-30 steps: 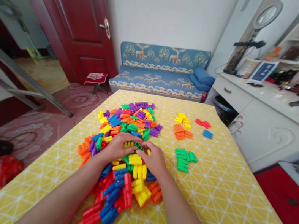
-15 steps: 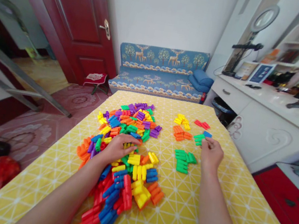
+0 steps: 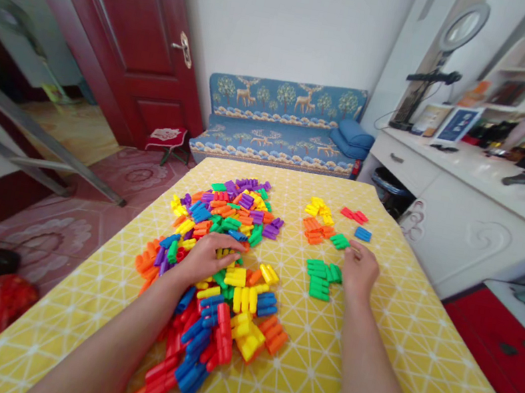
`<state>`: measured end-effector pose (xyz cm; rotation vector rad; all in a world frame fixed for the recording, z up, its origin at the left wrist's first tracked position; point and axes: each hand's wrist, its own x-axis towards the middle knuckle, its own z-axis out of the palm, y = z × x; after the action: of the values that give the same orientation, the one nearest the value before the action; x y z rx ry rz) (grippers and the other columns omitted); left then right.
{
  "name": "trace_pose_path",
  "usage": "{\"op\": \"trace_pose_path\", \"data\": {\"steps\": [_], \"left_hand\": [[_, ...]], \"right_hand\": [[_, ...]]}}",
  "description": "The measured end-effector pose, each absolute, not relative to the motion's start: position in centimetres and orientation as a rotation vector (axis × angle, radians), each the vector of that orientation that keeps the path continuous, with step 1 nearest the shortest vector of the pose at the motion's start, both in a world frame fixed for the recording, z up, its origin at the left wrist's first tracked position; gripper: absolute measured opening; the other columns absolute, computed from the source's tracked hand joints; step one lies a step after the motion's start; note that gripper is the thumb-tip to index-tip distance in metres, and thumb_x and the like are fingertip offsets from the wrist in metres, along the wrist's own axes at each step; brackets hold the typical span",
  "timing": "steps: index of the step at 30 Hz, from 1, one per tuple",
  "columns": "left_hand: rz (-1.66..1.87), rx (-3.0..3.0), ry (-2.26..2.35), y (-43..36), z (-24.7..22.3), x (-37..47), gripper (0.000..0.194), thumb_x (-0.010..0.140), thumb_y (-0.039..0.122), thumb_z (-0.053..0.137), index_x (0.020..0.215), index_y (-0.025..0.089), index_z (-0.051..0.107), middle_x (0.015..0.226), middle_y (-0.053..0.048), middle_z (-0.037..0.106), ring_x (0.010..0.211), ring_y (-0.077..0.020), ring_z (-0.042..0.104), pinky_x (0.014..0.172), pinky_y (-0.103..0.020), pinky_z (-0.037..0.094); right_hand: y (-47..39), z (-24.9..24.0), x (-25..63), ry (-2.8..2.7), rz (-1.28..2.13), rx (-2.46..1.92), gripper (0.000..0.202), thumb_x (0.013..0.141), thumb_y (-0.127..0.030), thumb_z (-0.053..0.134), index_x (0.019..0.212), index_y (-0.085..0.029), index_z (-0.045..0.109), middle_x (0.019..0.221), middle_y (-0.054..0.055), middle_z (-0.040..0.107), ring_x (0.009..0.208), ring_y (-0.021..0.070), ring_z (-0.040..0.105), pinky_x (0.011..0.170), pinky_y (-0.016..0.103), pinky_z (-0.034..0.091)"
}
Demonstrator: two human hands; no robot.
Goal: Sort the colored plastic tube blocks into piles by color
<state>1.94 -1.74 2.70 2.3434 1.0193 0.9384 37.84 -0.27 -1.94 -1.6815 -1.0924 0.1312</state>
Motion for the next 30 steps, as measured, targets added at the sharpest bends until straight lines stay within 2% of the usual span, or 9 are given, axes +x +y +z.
{"op": "trace_pose_path", "data": {"steps": [3,6,9,11,13,18,23,27,30], "left_hand": [[0.939,2.341,1.014,-1.6,2.5,1.8,0.019,0.083,0.023,0.061,0.098,0.022,0.073,0.096,-0.004,0.074,0.09,-0.0187,0.068,0.083,-0.029,0.048],[0.949,2.336,1.004,-1.6,2.4,1.8,0.018,0.084,0.024,0.06,0.097,0.022,0.072,0.096,-0.004,0.074,0.09,-0.0184,0.067,0.082,-0.029,0.048],[0.948,2.336,0.999,-1.5,2.4,1.8,0.018,0.084,0.024,0.06,0.097,0.022,0.073,0.096,-0.004,0.074,0.09,-0.0187,0.067,0.082,-0.029,0.048],[0.946,2.337,1.0,-1.5,2.4,1.8,0.019,0.084,0.024,0.06,0.098,0.023,0.073,0.096,-0.004,0.074,0.09,-0.019,0.067,0.083,-0.03,0.048],[0.942,2.341,1.0,-1.5,2.4,1.9,0.019,0.084,0.025,0.061,0.098,0.023,0.073,0.096,-0.004,0.074,0.089,-0.0191,0.067,0.083,-0.03,0.048],[0.923,2.365,1.021,-1.9,2.7,1.9,0.022,0.085,0.032,0.06,0.101,0.022,0.071,0.1,-0.005,0.073,0.094,-0.0198,0.067,0.086,-0.03,0.048],[0.936,2.39,1.049,-2.4,3.3,1.9,0.049,0.077,0.042,0.069,0.123,0.028,0.061,0.121,-0.005,0.066,0.111,-0.0244,0.061,0.094,-0.035,0.045],[0.935,2.327,0.986,-2.3,3.3,1.9,0.032,0.083,0.039,0.063,0.112,0.025,0.068,0.109,-0.005,0.072,0.101,-0.022,0.066,0.092,-0.033,0.047],[0.967,2.265,0.998,-2.1,3.0,2.0,0.025,0.086,0.034,0.06,0.105,0.022,0.071,0.105,-0.006,0.073,0.097,-0.021,0.067,0.09,-0.032,0.048]], "right_hand": [[-0.7,0.9,35.4,-1.163,0.256,-1.631,0.039,0.073,-0.038,0.056,0.1,-0.013,0.069,0.097,0.013,0.07,0.083,0.0245,0.065,0.074,0.038,0.052],[-1.5,3.5,32.4,-1.512,0.609,-1.534,0.036,0.071,-0.041,0.064,0.097,-0.017,0.069,0.09,0.008,0.07,0.077,0.0206,0.065,0.069,0.032,0.051],[-2.7,4.3,29.6,-1.928,0.884,-1.505,0.035,0.07,-0.04,0.068,0.098,-0.019,0.069,0.086,0.005,0.07,0.072,0.018,0.063,0.062,0.027,0.048],[-3.5,3.9,28.0,-2.112,0.951,-1.51,0.038,0.066,-0.038,0.073,0.101,-0.021,0.068,0.085,0.002,0.07,0.072,0.0175,0.062,0.059,0.025,0.044],[-3.9,3.3,26.7,-2.22,0.913,-1.523,0.036,0.064,-0.033,0.074,0.098,-0.022,0.068,0.082,0.001,0.069,0.071,0.0172,0.061,0.058,0.023,0.041],[-3.6,2.4,24.8,-2.218,0.674,-1.576,0.013,0.073,-0.021,0.064,0.085,-0.017,0.067,0.08,0.003,0.068,0.07,0.0164,0.059,0.059,0.024,0.036],[-3.9,1.8,22.5,-1.997,0.692,-1.463,0.013,0.078,-0.026,0.059,0.09,-0.019,0.06,0.076,0.001,0.066,0.069,0.0172,0.059,0.059,0.024,0.039],[-4.6,1.4,21.1,-1.838,0.706,-1.392,0.027,0.079,-0.031,0.059,0.105,-0.022,0.054,0.078,0.0,0.066,0.073,0.0188,0.062,0.062,0.027,0.044],[-4.6,1.6,20.9,-1.798,0.718,-1.354,0.028,0.08,-0.032,0.059,0.106,-0.023,0.054,0.082,0.001,0.066,0.076,0.0188,0.062,0.064,0.028,0.047]]}}
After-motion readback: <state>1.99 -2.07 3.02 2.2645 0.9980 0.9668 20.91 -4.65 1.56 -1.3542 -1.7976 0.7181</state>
